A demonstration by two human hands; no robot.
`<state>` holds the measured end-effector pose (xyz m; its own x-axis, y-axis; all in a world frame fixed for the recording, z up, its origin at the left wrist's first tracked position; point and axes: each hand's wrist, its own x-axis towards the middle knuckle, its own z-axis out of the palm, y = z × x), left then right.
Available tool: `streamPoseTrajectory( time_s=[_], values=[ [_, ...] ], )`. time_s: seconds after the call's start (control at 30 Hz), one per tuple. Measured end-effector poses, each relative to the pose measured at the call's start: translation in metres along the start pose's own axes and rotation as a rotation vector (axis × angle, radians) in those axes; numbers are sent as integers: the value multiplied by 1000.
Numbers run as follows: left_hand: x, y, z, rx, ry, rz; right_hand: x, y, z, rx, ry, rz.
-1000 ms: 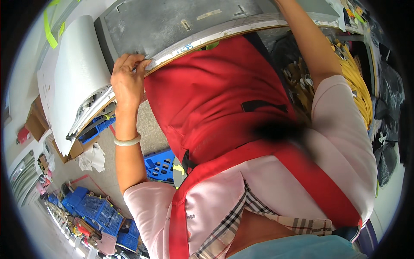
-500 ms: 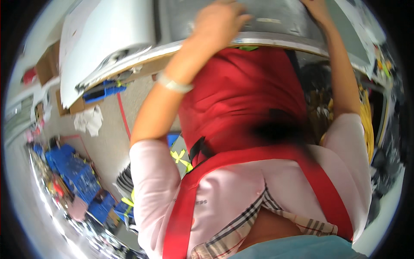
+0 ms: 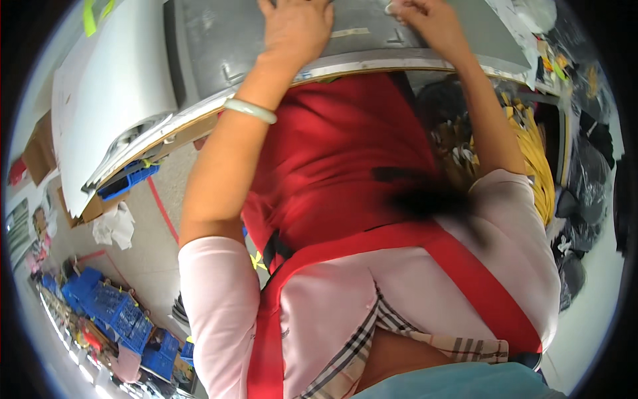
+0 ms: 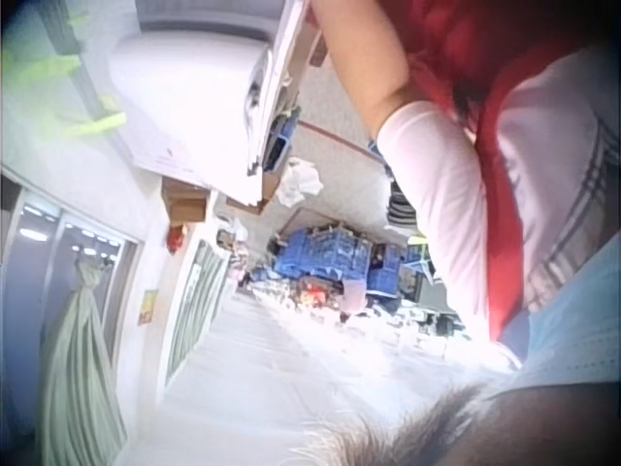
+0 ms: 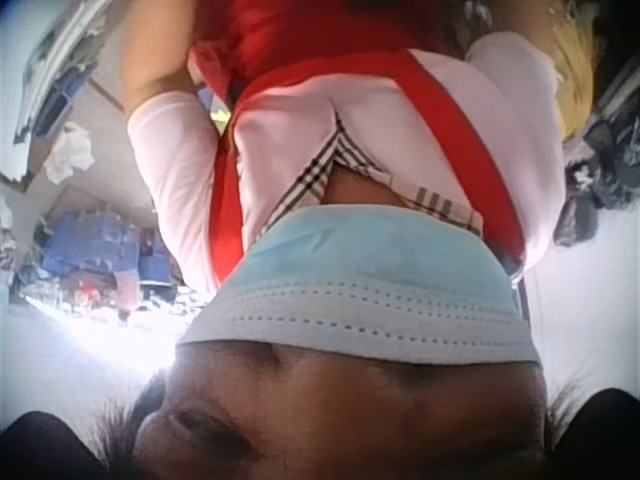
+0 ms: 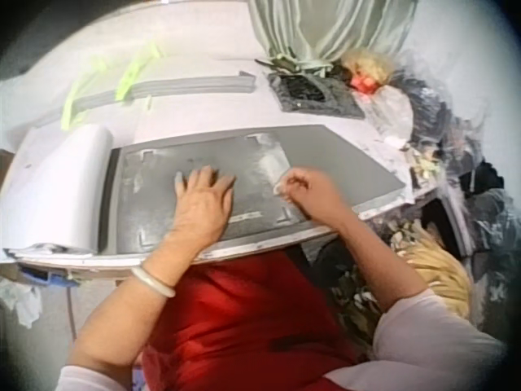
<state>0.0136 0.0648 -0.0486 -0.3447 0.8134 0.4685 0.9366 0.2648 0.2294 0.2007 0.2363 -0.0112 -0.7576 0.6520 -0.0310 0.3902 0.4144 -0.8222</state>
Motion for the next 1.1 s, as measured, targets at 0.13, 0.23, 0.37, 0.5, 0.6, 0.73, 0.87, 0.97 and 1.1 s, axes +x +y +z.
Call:
streamPoseTrajectory(
  time_s=[0.13, 0.23, 0.37, 0.5, 0.6, 0.73, 0.87, 0.97, 1.1],
  values=[
    [2, 1, 5, -13, -22, 11, -40, -15, -5, -203, -45, -35],
    [3, 2, 4, -26, -30, 7, -46, -11, -5, -251, -52, -143],
    [3, 3, 2, -30, -32, 9, -47, -15, -3, -344, -81, -231],
    [3, 1, 5, -14, -19, 10, -46, -17, 1, -422, -97, -295],
    [3, 2, 2, -20, -42, 2, -47, -16, -1, -512, -99, -356],
    [3, 4, -4, -32, -49, -12, -49, -12, -9, -400, -88, -133],
    [3, 4, -1, -38, -43, -8, -51, -18, 1, -257, 61, 28],
    [2, 2, 1, -39, -28, 2, -47, -10, 4, -265, 44, 5],
    [4, 3, -1, -37, -63, -7, -36, -11, -12, -365, -130, -28]
  ],
)
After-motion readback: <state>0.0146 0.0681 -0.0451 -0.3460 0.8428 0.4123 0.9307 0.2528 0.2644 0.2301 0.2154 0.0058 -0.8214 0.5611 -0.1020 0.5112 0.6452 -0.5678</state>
